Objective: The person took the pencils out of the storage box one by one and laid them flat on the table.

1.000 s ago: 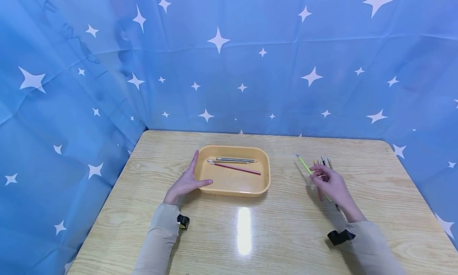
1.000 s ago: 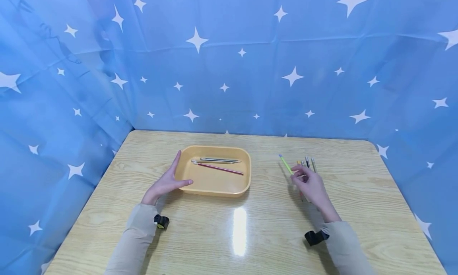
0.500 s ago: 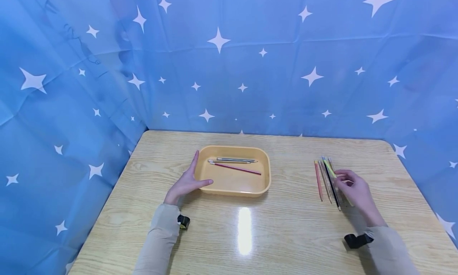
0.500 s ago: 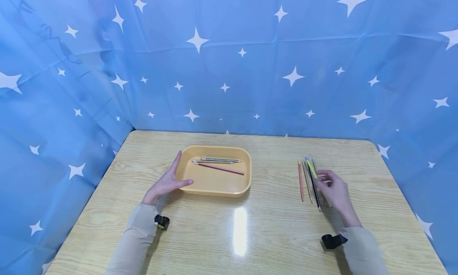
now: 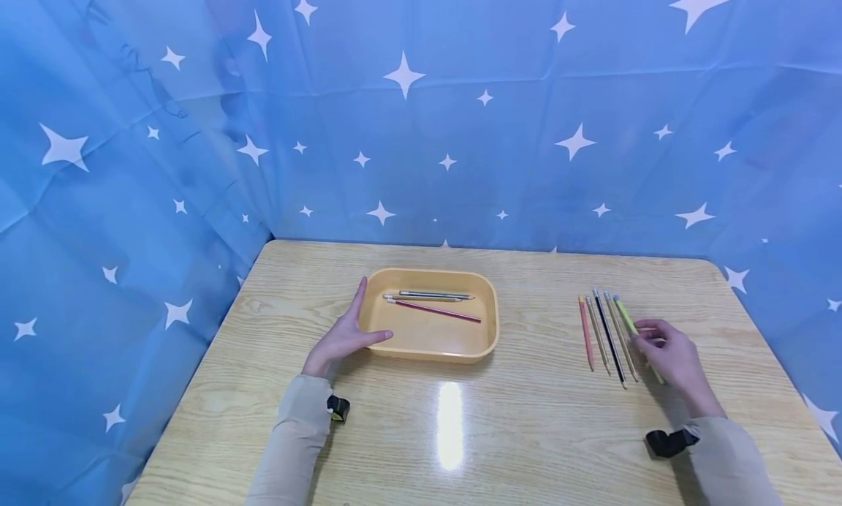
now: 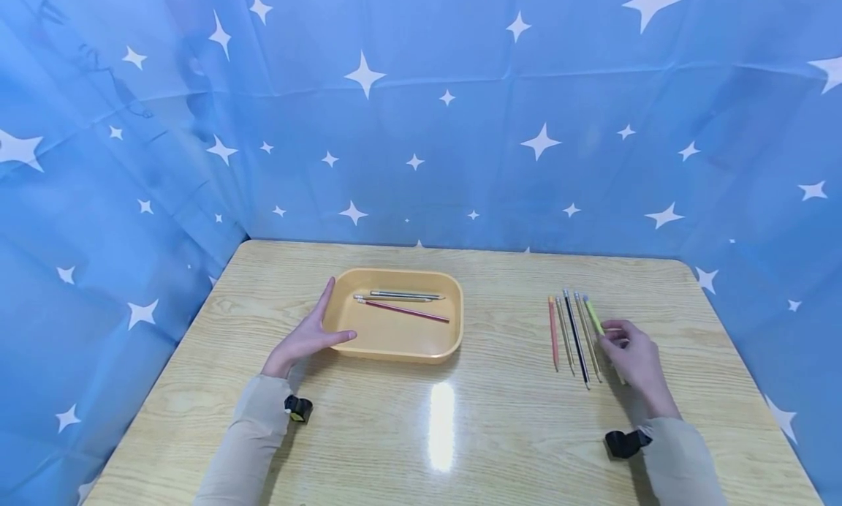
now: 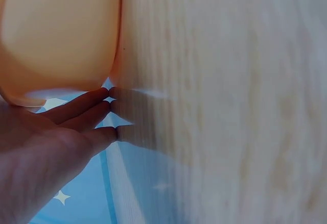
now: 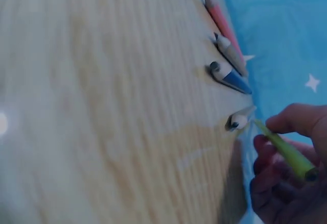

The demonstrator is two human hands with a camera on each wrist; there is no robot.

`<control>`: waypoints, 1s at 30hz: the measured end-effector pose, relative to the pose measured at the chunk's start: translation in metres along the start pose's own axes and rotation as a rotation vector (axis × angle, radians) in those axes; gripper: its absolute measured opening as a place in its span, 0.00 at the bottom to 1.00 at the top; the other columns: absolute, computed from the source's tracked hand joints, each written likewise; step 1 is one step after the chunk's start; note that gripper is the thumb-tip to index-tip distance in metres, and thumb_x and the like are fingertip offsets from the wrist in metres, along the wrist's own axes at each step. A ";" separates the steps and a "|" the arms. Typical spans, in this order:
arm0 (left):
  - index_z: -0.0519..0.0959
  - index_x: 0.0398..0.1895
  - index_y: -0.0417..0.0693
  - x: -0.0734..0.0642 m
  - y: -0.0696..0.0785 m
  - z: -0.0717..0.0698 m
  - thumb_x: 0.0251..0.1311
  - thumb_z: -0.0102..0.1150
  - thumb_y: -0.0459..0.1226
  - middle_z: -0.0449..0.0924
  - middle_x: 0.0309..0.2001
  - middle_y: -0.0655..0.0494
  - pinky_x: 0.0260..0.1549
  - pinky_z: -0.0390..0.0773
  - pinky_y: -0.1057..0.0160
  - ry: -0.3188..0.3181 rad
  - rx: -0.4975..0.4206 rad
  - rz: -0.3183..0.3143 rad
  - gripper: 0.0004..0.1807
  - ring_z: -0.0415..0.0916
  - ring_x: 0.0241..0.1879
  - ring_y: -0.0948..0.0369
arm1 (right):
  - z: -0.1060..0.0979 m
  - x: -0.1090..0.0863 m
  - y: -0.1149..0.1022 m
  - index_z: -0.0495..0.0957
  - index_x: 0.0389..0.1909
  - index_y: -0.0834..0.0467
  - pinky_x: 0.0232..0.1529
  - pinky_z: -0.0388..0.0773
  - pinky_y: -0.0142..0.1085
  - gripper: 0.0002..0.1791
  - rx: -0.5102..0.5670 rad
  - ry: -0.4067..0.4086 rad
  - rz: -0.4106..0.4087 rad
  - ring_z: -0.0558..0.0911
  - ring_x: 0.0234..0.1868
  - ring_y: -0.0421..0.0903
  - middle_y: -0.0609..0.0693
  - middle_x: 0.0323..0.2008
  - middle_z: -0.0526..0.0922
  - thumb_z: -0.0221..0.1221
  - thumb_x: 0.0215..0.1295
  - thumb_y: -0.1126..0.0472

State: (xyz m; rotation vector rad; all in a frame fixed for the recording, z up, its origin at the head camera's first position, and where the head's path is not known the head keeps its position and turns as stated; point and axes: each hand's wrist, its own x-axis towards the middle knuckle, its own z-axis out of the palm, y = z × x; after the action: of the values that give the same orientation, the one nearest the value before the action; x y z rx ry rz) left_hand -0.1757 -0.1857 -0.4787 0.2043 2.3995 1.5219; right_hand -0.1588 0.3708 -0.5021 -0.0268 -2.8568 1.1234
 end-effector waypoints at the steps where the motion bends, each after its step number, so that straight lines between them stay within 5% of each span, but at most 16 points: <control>1: 0.28 0.77 0.60 0.002 -0.005 0.001 0.54 0.70 0.44 0.30 0.77 0.48 0.66 0.45 0.38 0.005 0.001 0.002 0.63 0.37 0.72 0.42 | 0.000 0.000 0.001 0.72 0.52 0.71 0.25 0.74 0.29 0.17 -0.012 -0.004 -0.007 0.70 0.30 0.24 0.64 0.39 0.79 0.56 0.68 0.63; 14: 0.29 0.77 0.62 0.006 -0.012 0.002 0.52 0.72 0.46 0.31 0.77 0.49 0.66 0.46 0.40 0.015 -0.020 0.005 0.65 0.40 0.72 0.43 | -0.002 0.005 0.003 0.72 0.51 0.73 0.27 0.69 0.30 0.21 -0.119 -0.058 -0.013 0.76 0.34 0.46 0.56 0.32 0.78 0.59 0.67 0.60; 30: 0.29 0.77 0.61 0.006 -0.014 0.002 0.51 0.72 0.46 0.31 0.77 0.49 0.67 0.46 0.43 0.028 -0.025 0.003 0.65 0.42 0.72 0.43 | 0.001 0.008 0.009 0.72 0.51 0.71 0.28 0.69 0.32 0.20 -0.110 -0.062 -0.013 0.75 0.32 0.43 0.55 0.32 0.78 0.59 0.67 0.59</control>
State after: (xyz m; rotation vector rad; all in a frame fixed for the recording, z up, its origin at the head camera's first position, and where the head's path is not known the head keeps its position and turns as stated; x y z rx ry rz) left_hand -0.1802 -0.1882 -0.4932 0.1827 2.4007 1.5656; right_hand -0.1669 0.3770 -0.5090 0.0208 -2.9663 0.9802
